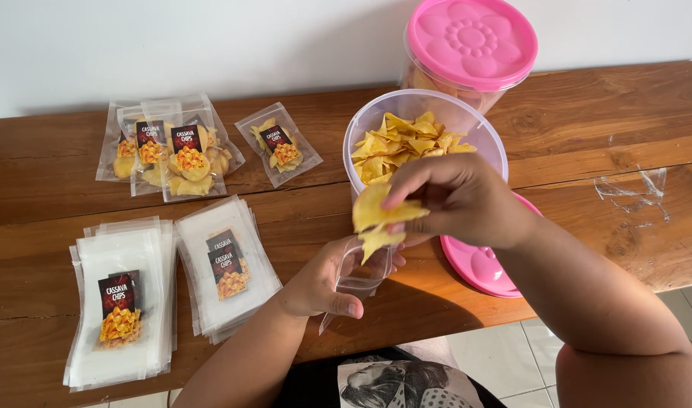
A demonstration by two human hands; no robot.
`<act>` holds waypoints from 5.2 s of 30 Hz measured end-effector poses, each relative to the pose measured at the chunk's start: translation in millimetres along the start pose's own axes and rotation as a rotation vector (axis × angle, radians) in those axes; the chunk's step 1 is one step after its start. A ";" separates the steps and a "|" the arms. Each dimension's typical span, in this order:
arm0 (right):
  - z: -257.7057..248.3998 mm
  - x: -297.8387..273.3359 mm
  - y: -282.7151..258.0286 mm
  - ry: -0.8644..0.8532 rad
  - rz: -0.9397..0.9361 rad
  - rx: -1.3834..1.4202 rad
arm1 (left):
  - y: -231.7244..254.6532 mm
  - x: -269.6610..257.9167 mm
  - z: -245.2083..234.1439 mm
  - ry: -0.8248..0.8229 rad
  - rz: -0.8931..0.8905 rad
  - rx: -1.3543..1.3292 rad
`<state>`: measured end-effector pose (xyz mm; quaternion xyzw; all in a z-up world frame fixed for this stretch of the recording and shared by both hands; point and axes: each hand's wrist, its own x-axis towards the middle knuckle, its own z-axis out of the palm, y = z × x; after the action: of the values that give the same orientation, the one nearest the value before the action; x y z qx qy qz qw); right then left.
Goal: Manually transferring cassava chips from a large container into small plastic pouches and arranging them on a table.
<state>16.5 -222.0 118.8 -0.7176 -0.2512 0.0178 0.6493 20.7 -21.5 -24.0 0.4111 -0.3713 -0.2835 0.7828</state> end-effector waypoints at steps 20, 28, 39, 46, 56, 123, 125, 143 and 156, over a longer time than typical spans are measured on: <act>16.7 -4.0 -25.9 -0.242 0.117 -0.486 | -22.5 -3.4 -12.5 -0.116 0.038 -0.031; 16.4 -6.1 -36.0 -0.238 -0.067 -0.562 | 8.3 2.8 5.2 -0.107 0.046 -0.106; 12.3 -9.0 -21.2 -0.408 -0.009 -0.766 | 11.3 -4.2 2.1 -0.245 -0.001 -0.005; 15.1 -8.7 -25.5 -0.376 -0.050 -0.691 | 13.6 -1.7 4.7 -0.223 0.011 -0.031; -56.1 11.3 10.0 -0.030 0.357 -1.183 | -6.2 -8.1 2.3 0.040 0.230 0.045; -23.4 -13.1 -25.2 -0.189 -0.233 -0.764 | -2.1 -1.3 2.3 -0.330 0.092 -0.302; -45.5 -6.6 -5.9 -0.119 -0.178 -0.898 | 3.2 -5.0 0.4 -0.277 0.075 -0.277; -55.4 9.1 44.1 -0.168 0.610 -1.339 | -6.7 -0.8 4.1 -0.218 -0.056 -0.081; -39.7 28.2 48.5 -0.365 0.580 -1.607 | -4.7 -2.6 6.2 -0.219 -0.059 -0.133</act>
<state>71.5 -249.3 87.9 -0.9798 -0.0952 0.1142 -0.1339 13.5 -24.6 -26.5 0.3355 -0.4228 -0.3735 0.7545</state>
